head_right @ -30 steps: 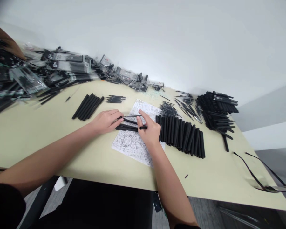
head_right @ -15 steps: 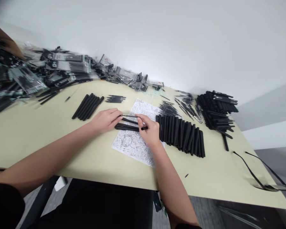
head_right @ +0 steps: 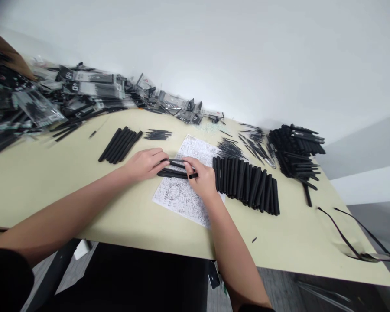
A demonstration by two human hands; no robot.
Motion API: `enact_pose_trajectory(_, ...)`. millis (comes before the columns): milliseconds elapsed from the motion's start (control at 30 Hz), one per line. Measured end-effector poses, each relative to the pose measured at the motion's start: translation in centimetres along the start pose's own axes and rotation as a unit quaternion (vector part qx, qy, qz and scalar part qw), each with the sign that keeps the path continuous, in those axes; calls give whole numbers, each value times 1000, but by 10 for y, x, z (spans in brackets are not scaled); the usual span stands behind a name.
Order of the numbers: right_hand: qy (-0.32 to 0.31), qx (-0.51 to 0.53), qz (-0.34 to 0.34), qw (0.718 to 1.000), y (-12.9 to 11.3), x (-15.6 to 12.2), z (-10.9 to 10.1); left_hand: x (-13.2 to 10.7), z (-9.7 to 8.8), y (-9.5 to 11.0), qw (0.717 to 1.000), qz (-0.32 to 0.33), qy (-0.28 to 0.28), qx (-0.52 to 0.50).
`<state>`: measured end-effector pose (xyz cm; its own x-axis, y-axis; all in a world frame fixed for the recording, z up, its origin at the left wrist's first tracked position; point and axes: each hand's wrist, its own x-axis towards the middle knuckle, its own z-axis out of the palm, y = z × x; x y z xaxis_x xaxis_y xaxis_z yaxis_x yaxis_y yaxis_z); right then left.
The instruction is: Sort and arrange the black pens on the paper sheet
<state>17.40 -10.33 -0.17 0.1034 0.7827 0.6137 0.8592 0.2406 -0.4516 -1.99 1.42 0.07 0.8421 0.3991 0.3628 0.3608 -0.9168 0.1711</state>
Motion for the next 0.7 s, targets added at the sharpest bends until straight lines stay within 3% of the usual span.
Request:
enact_pose_trajectory(400,-121,-28,-33,992,-4,-5,9,0,5,4,1000,22,16,10)
enact_pose_trajectory(567,-145,-81,-41,985,-4,-4,6,0,4,2,998,24,44,22)
enact_pose_trajectory(700,-139,-111,-2,984,-7,-1,4,0,3,2,997,25,57,41)
